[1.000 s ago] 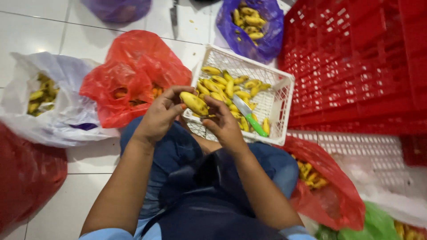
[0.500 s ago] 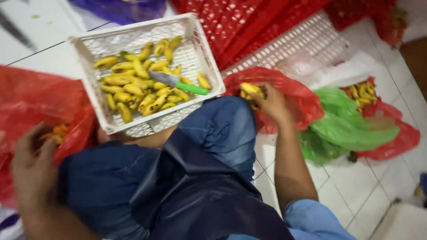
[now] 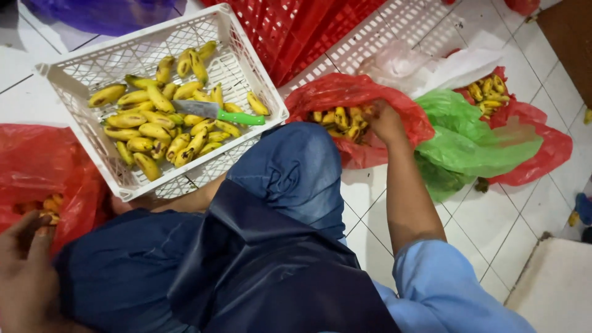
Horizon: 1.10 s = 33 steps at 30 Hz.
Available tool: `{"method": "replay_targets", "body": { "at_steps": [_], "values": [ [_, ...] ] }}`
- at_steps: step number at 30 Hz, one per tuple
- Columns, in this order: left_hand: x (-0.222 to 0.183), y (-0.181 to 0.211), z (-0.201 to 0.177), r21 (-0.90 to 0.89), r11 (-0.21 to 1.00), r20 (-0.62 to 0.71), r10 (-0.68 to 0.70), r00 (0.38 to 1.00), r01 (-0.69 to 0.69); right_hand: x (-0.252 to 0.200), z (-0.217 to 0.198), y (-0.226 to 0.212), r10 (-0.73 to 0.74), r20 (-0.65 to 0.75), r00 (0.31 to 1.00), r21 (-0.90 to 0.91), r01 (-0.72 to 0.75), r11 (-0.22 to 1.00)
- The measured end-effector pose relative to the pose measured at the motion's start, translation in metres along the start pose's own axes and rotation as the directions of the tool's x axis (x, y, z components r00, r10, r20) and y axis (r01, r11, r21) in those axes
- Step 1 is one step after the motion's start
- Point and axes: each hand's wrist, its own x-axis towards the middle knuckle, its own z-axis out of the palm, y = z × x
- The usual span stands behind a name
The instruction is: The person is sitting on the floor, taking banana bunches from plastic bags, separating the bananas using their hands and a knife, and placing them into a white plastic crate.
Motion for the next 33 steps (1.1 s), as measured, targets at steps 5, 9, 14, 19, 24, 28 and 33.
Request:
{"method": "replay_targets", "body": {
  "at_steps": [5,9,14,19,24,28,33],
  "values": [
    [0.011,-0.058,-0.017,0.132,0.984,-0.043,-0.113,0.993,0.117,0.010,-0.002,0.002,-0.138,-0.024,0.990,0.016,0.139,0.990],
    [0.021,-0.161,-0.038,0.611,0.792,0.214,-0.138,0.967,-0.022,0.017,-0.027,-0.070,-0.701,-0.214,0.680,-0.217,0.666,0.713],
    [0.009,-0.108,-0.026,0.148,0.917,-0.070,-0.363,0.929,0.370,0.001,-0.013,-0.107,-0.710,-0.188,0.678,-0.357,0.627,0.693],
    [0.016,-0.077,-0.033,0.254,0.877,-0.345,-0.313,0.885,0.409,-0.029,0.044,-0.181,-0.607,0.095,0.789,0.024,0.608,0.794],
    [0.053,-0.076,-0.040,0.283,0.810,-0.238,-0.459,0.856,0.513,-0.105,0.103,-0.286,-0.693,0.402,0.599,0.356,0.595,0.721],
    [0.092,-0.084,-0.061,0.180,0.919,-0.313,-0.284,0.907,0.350,-0.156,0.117,-0.382,-0.784,0.498,0.369,0.446,0.667,0.597],
    [0.160,-0.122,-0.097,-0.045,0.986,-0.608,0.100,0.788,-0.160,-0.195,0.147,-0.480,-0.909,0.402,0.110,0.483,0.818,0.313]
  ]
}}
